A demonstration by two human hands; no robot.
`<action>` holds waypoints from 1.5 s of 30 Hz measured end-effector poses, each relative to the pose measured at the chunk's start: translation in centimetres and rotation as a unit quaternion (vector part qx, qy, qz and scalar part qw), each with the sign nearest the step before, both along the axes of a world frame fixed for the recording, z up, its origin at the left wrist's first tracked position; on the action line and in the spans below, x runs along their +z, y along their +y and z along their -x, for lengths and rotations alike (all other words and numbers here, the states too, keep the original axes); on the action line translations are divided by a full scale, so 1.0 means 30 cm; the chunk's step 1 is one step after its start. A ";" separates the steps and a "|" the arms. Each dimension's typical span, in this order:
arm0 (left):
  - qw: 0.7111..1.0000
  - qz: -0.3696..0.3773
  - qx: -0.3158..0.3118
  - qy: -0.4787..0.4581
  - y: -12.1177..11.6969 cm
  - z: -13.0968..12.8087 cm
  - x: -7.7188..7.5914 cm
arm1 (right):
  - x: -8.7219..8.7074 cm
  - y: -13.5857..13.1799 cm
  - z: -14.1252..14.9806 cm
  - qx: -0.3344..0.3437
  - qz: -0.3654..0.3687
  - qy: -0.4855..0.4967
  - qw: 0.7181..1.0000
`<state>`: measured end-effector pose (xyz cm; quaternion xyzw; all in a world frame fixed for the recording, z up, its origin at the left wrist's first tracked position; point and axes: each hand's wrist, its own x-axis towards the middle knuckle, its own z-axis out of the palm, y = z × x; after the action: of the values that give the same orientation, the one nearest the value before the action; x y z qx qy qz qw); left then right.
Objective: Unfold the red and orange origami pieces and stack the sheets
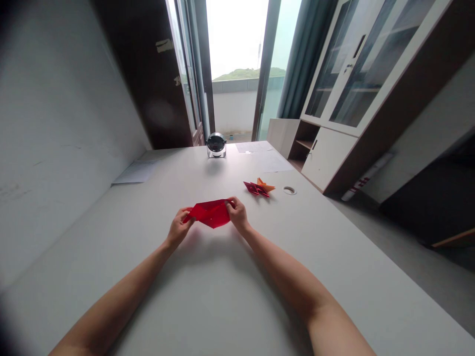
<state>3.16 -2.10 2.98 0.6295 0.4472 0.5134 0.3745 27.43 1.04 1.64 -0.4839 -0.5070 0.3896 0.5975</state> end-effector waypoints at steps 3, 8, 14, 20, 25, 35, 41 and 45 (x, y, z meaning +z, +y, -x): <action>0.999 -0.025 0.033 0.034 -0.001 0.013 0.008 | 0.003 -0.004 0.003 0.007 -0.002 0.000 1.000; 0.996 -0.013 0.064 0.053 -0.018 0.015 0.018 | 0.003 0.000 -0.003 0.005 -0.006 -0.015 1.000; 0.997 0.018 0.070 -0.022 -0.014 0.013 0.009 | 0.003 0.003 -0.012 0.028 0.002 -0.022 0.999; 0.980 0.063 0.114 -0.152 0.031 0.032 -0.024 | 0.005 -0.009 0.001 0.104 0.045 -0.014 0.994; 0.961 0.098 0.113 -0.234 0.050 0.040 -0.043 | -0.004 -0.012 0.007 0.094 0.020 -0.040 0.995; 0.965 0.131 -0.015 -0.225 0.011 0.001 0.007 | -0.008 -0.002 -0.004 0.046 0.026 -0.003 0.999; 0.961 0.154 -0.035 -0.225 0.006 -0.014 -0.027 | -0.012 0.000 0.008 0.076 0.041 0.032 0.996; 0.952 0.158 0.025 -0.260 0.030 0.006 -0.053 | 0.002 -0.023 0.023 0.146 0.081 0.048 0.985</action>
<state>2.99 -1.20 1.37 0.3957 0.4252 0.5910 0.5598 26.73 0.34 1.71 -0.4322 -0.5098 0.5355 0.5163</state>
